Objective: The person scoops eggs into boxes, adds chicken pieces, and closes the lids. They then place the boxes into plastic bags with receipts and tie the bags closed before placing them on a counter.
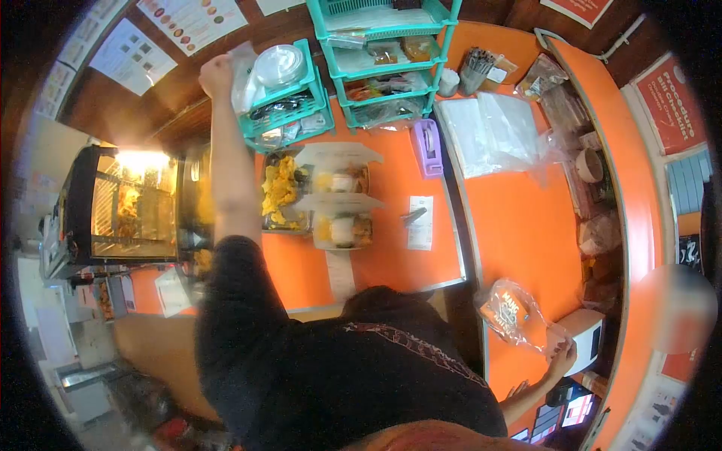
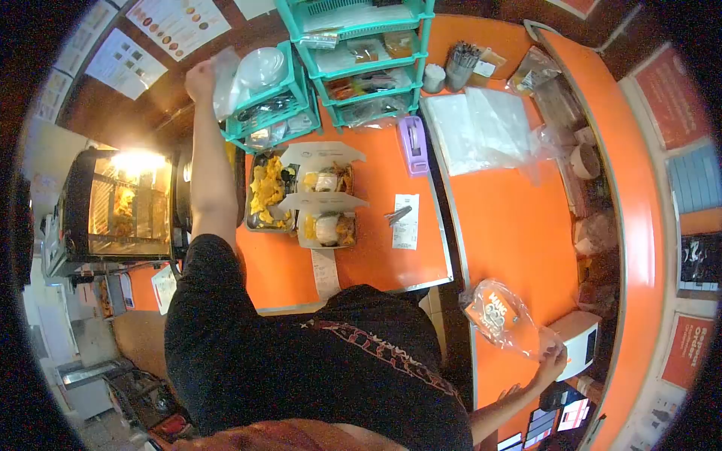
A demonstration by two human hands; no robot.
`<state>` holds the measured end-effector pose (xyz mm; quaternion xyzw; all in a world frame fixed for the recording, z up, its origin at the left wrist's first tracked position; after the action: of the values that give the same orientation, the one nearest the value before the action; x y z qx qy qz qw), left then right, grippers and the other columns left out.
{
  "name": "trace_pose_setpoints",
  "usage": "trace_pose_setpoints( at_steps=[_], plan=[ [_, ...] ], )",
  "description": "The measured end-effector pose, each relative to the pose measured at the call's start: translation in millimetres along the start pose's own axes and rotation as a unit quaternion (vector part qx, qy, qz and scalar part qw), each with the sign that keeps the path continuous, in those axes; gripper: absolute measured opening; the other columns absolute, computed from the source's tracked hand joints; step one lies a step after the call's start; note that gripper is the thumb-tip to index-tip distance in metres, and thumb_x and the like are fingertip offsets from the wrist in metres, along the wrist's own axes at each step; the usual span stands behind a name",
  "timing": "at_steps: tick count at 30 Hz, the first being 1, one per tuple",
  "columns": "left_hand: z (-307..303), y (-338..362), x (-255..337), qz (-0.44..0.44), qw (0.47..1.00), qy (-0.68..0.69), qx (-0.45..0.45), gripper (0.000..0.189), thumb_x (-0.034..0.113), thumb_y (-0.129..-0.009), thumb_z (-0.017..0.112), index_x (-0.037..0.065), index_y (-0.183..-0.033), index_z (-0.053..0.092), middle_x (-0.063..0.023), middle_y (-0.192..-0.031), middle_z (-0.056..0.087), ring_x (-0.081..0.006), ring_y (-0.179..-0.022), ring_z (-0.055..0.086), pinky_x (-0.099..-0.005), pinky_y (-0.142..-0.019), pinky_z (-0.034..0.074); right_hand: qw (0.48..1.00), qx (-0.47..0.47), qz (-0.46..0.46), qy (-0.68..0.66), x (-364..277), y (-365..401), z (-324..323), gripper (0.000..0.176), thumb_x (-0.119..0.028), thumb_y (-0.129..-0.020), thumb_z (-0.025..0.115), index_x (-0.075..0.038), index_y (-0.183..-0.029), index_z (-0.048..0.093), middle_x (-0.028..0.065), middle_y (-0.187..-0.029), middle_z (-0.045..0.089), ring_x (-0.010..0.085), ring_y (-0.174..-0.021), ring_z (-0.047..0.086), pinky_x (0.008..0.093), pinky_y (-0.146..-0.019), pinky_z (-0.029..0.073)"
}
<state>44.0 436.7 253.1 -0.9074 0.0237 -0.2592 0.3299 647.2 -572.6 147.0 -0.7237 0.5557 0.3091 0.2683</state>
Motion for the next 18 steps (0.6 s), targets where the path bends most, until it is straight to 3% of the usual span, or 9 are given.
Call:
trace_pose_setpoints(
  at_steps=[1, 2, 5, 7, 10, 13, 15, 17, 18],
  plan=[
    [2, -13, -12, 0.019, 0.996, 0.052, 0.066, 0.032, 0.033, -0.090, 0.062, 0.018, -0.117, 0.071, -0.0096, -0.093, 0.074, -0.0284, -0.096, 0.070, -0.0490, -0.086, 0.055, 1.000, 0.009, 0.011, -0.002, 5, 1, -2, 0.025, -0.029, -0.102, 0.054, -0.009, -0.108, 0.068, -0.0003, -0.078, 0.056, 0.0072, -0.063, 0.052, 0.0210, -0.049, 0.038],
    [4, -27, -22, -0.050, 0.966, 0.254, 0.021, 0.032, 0.032, -0.092, 0.059, 0.015, -0.117, 0.070, -0.0098, -0.097, 0.074, -0.0283, -0.098, 0.069, -0.0496, -0.087, 0.054, 1.000, 0.007, 0.022, 0.003, 2, 4, -3, 0.025, -0.028, -0.101, 0.054, -0.008, -0.108, 0.067, 0.0006, -0.078, 0.056, 0.0083, -0.065, 0.053, 0.0221, -0.051, 0.040],
    [-5, -33, -12, -0.185, 0.709, 0.675, -0.085, 0.032, 0.028, -0.098, 0.053, 0.006, -0.118, 0.066, -0.0104, -0.110, 0.071, -0.0280, -0.105, 0.066, -0.0502, -0.092, 0.052, 0.999, -0.001, 0.038, 0.014, 3, 6, -7, 0.026, -0.027, -0.101, 0.053, -0.005, -0.107, 0.066, 0.0021, -0.079, 0.056, 0.0105, -0.068, 0.053, 0.0243, -0.056, 0.043],
    [-47, 7, 56, -0.189, 0.573, 0.788, -0.120, 0.030, 0.023, -0.100, 0.051, 0.003, -0.120, 0.062, -0.0112, -0.118, 0.068, -0.0277, -0.109, 0.064, -0.0491, -0.096, 0.051, 0.999, -0.001, 0.035, 0.013, 23, 7, -10, 0.029, -0.029, -0.101, 0.053, -0.003, -0.104, 0.066, 0.0016, -0.077, 0.056, 0.0102, -0.067, 0.052, 0.0243, -0.056, 0.042],
    [-92, 85, 158, -0.193, 0.498, 0.829, -0.163, 0.030, 0.020, -0.103, 0.047, 0.003, -0.126, 0.057, -0.0127, -0.126, 0.063, -0.0266, -0.115, 0.061, -0.0463, -0.100, 0.048, 0.999, -0.004, 0.048, 0.005, 15, 11, -2, 0.037, -0.039, -0.101, 0.054, -0.004, -0.102, 0.065, -0.0027, -0.074, 0.053, 0.0057, -0.065, 0.047, 0.0211, -0.054, 0.037],
    [-104, 176, 252, -0.050, 0.276, 0.906, -0.317, 0.030, 0.017, -0.103, 0.044, 0.003, -0.128, 0.054, -0.0138, -0.126, 0.062, -0.0295, -0.115, 0.060, -0.0494, -0.106, 0.045, 0.995, -0.070, 0.012, -0.064, -9, 11, 8, 0.049, -0.048, -0.101, 0.050, -0.002, -0.104, 0.067, -0.0009, -0.073, 0.051, 0.0076, -0.064, 0.043, 0.0272, -0.054, 0.034],
    [-113, 274, 339, -0.066, 0.444, 0.836, -0.316, 0.027, 0.020, -0.103, 0.047, 0.006, -0.122, 0.060, -0.0143, -0.115, 0.067, -0.0292, -0.109, 0.063, -0.0478, -0.104, 0.047, 0.992, -0.015, 0.052, -0.117, -12, 15, 26, 0.031, -0.034, -0.101, 0.054, -0.006, -0.111, 0.066, -0.0051, -0.071, 0.051, 0.0041, -0.055, 0.040, 0.0214, -0.047, 0.030],
    [-103, 397, 419, 0.049, 0.375, 0.763, -0.524, 0.026, 0.023, -0.104, 0.048, 0.006, -0.115, 0.065, -0.0145, -0.108, 0.070, -0.0287, -0.106, 0.065, -0.0463, -0.102, 0.048, 0.967, -0.008, 0.057, -0.249, 10, 14, 46, 0.030, -0.028, -0.100, 0.055, -0.006, -0.120, 0.059, -0.0020, -0.078, 0.056, 0.0054, -0.057, 0.045, 0.0220, -0.049, 0.036],
    [-124, 471, 455, 0.127, 0.488, 0.653, -0.565, 0.026, 0.019, -0.104, 0.048, 0.004, -0.112, 0.067, -0.0152, -0.110, 0.071, -0.0279, -0.106, 0.066, -0.0453, -0.100, 0.049, 0.973, 0.028, 0.130, -0.189, -20, 17, 50, 0.029, -0.027, -0.100, 0.054, -0.007, -0.119, 0.059, 0.0003, -0.080, 0.058, 0.0085, -0.065, 0.050, 0.0246, -0.056, 0.041]
  ],
)
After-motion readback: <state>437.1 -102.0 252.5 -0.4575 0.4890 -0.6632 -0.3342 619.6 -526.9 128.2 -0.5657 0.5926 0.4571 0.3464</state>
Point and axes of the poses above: each hand's wrist, its own y-axis away from the middle knuckle, its own z-axis out of the palm, x = y × z, the point moved 2 cm from there along -y, towards the middle knuckle
